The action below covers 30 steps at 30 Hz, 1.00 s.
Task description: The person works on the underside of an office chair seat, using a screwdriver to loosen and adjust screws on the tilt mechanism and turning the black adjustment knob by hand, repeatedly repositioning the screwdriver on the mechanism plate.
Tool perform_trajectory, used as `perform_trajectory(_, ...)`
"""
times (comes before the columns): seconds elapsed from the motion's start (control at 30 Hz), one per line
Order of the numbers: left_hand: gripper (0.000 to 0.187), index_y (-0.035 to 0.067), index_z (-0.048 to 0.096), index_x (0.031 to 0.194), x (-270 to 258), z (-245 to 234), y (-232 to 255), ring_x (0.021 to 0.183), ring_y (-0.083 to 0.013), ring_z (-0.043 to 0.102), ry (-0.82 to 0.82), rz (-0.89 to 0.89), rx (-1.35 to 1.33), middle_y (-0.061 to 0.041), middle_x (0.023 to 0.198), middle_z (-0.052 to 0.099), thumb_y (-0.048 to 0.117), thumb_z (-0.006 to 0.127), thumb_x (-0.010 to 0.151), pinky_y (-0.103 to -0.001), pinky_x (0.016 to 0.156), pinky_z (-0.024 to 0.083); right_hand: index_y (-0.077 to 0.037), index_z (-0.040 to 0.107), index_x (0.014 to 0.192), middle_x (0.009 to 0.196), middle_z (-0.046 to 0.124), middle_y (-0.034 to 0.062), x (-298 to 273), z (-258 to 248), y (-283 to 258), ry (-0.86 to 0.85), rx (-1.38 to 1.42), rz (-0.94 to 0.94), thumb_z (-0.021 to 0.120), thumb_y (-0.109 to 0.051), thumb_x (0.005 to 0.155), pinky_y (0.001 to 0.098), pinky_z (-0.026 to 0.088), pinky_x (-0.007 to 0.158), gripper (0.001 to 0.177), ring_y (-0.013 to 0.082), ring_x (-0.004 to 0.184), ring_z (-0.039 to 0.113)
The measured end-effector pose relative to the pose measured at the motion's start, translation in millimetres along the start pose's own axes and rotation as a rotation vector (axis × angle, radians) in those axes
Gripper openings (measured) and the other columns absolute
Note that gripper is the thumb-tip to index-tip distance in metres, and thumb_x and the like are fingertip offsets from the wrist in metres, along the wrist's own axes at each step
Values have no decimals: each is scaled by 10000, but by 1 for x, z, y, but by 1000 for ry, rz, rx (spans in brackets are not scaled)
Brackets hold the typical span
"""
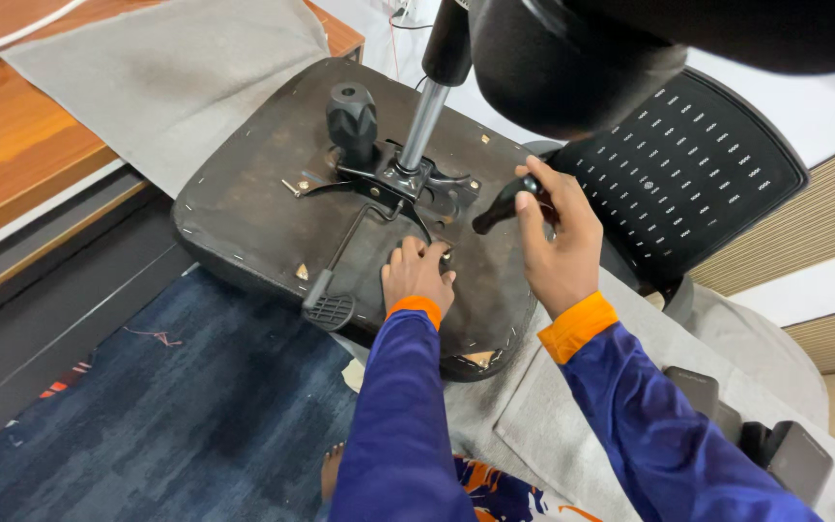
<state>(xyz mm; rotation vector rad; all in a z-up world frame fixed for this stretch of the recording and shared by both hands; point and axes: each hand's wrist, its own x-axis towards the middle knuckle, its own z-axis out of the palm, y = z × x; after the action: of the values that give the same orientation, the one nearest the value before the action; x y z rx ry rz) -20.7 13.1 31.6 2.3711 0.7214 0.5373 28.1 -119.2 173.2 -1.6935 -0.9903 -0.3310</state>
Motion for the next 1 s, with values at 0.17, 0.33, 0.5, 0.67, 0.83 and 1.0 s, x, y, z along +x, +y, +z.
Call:
perform_trajectory(0.17, 452, 277, 696, 1188, 0, 2, -1, 1169, -268, 543, 13, 2, -11, -29, 1193, 566, 271, 851, 763, -446, 966, 430, -63, 683, 1305, 1285, 611, 100, -1, -2, -3, 2, -113, 39, 729, -55, 1001, 255, 523, 855, 307, 159, 1066, 634)
perform_trajectory(0.33, 438, 270, 688, 1190, -1, 1, -1, 1168, -269, 545, 3, -8, 14, -31, 1190, 569, 276, 845, 781, -451, 973, 425, -52, 608, 1405, 1341, 636, 89, -7, 2, -6, 3, -16, -64, 629, -21, 1061, 260, 533, 1014, 346, 163, 1192, 643)
perform_trajectory(0.5, 416, 300, 701, 1184, 0, 0, 2, 1156, -257, 545, -15, -30, 9, -24, 1167, 571, 273, 826, 787, -450, 967, 419, -84, 718, 1280, 1234, 621, 119, -2, 1, -3, 28, -203, 30, 765, -72, 975, 272, 542, 842, 309, 186, 1028, 624)
perform_trajectory(0.67, 291, 305, 722, 1155, 3, 4, 2, 1149, -248, 548, 13, -58, -16, -17, 1162, 576, 285, 766, 869, -444, 955, 427, -53, 637, 1391, 1364, 617, 101, -2, 0, -3, 17, -73, -71, 650, -37, 1052, 262, 532, 1004, 340, 171, 1203, 632)
perform_trajectory(0.83, 278, 310, 739, 1143, 6, 10, 3, 1144, -243, 548, 28, -85, -17, -8, 1157, 582, 286, 765, 867, -445, 958, 424, -75, 691, 1307, 1278, 603, 104, 0, -1, 0, 25, -79, 42, 697, -75, 1019, 245, 514, 918, 288, 173, 1118, 621)
perform_trajectory(1.0, 336, 319, 739, 1159, 8, 13, 0, 1139, -244, 546, 22, -83, -20, -12, 1167, 579, 269, 781, 830, -451, 955, 419, -60, 649, 1345, 1352, 558, 98, 3, -3, 4, 5, -58, -85, 706, -68, 1020, 238, 523, 967, 329, 185, 1211, 591)
